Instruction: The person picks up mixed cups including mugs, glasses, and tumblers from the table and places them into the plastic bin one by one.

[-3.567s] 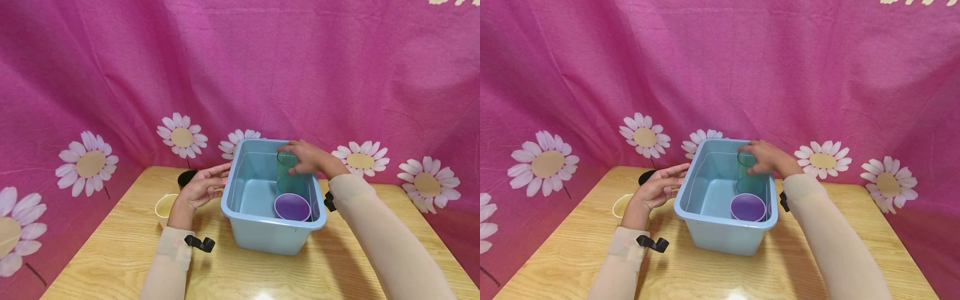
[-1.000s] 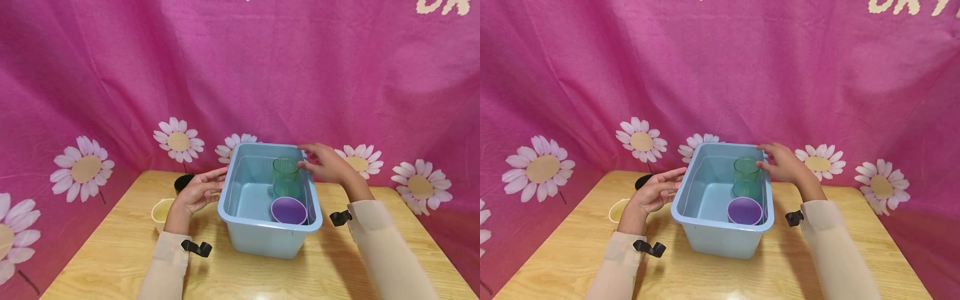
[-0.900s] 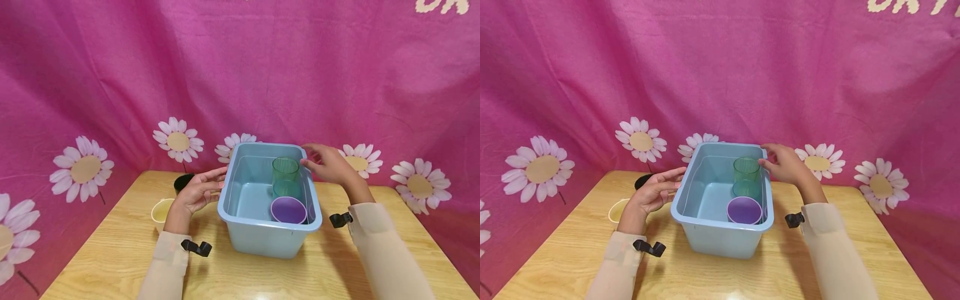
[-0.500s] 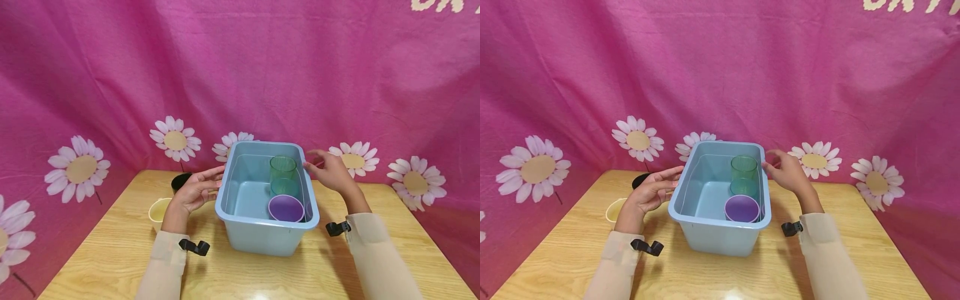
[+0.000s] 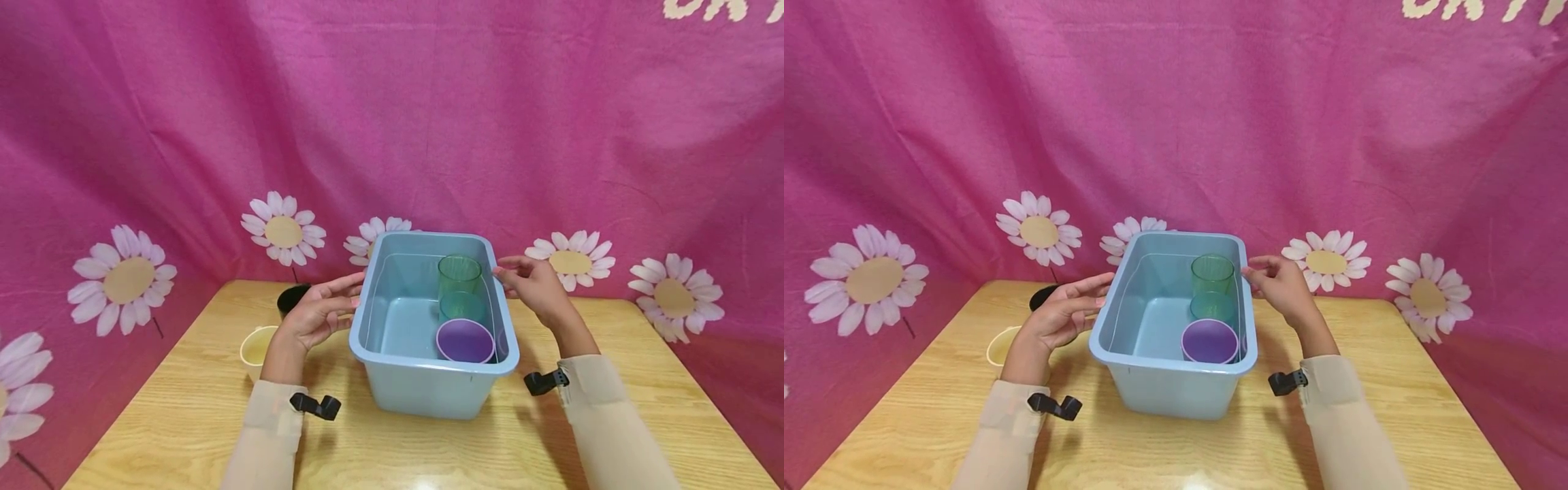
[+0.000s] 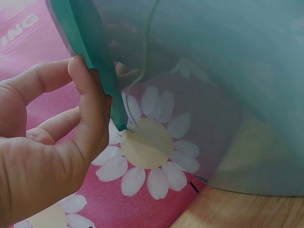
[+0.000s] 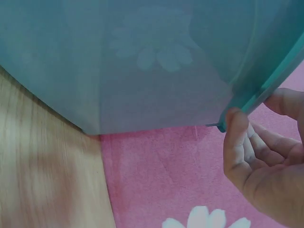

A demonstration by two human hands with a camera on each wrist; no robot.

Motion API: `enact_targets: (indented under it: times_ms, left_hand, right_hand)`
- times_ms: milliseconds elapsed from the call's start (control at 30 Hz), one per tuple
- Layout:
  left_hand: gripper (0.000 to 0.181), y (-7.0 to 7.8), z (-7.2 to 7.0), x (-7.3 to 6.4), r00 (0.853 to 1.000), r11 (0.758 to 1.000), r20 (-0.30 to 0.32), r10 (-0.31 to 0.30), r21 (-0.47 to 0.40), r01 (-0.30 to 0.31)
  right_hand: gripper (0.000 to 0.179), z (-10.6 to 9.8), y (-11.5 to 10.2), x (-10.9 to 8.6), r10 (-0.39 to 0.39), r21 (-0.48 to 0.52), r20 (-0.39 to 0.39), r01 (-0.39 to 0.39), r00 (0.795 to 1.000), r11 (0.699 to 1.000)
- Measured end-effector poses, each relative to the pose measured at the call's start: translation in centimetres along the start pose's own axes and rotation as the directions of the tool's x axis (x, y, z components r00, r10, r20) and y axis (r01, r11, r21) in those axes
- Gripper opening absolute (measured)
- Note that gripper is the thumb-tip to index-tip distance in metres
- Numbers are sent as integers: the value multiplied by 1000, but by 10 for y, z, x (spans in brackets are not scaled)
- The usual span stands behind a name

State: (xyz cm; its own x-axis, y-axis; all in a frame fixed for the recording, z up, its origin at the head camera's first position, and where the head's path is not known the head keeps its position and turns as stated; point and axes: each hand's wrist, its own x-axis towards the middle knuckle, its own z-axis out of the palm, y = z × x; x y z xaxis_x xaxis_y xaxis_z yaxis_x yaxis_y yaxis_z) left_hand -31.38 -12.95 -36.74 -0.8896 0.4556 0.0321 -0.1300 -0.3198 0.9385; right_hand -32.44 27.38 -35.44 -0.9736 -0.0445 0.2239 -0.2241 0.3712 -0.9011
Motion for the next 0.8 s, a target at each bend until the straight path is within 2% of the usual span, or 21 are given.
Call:
enact_targets:
  times_ms: [167, 333, 400, 500, 600, 667, 733, 800]
  left_hand:
    - [55, -2, -2, -3, 1000, 1000, -9, -11, 5, 11]
    - [57, -4, -3, -4, 1000, 1000, -2, -8, 9, 8]
    - [56, -3, -4, -3, 1000, 1000, -3, -4, 7, 4]
    - [56, -2, -5, -2, 1000, 1000, 0, 4, 6, -4]
    - [56, -1, -5, -1, 1000, 1000, 3, 5, 2, -5]
    - [56, -1, -5, -1, 1000, 1000, 6, 4, 3, -4]
    - [57, -1, -4, 0, 1000, 1000, 7, 0, 5, 0]
    - [57, -1, -2, 2, 1000, 1000, 10, 1, 6, -1]
  right_hand:
    - [49, 5, 5, -3, 66, 122, 3, -66, 998, 990]
    - [52, 9, 8, -5, 87, 213, -2, -84, 996, 973]
    - [52, 11, 8, -6, 97, 273, 2, -94, 995, 957]
    - [48, 13, 9, -6, 128, 409, 24, -127, 991, 903]
    - [40, 15, 10, -7, 152, 556, 58, -158, 987, 816]
    - [35, 15, 11, -7, 161, 619, 74, -172, 984, 766]
    - [31, 15, 12, -8, 158, 652, 82, -173, 984, 738]
    - [29, 13, 13, -8, 151, 667, 86, -170, 985, 725]
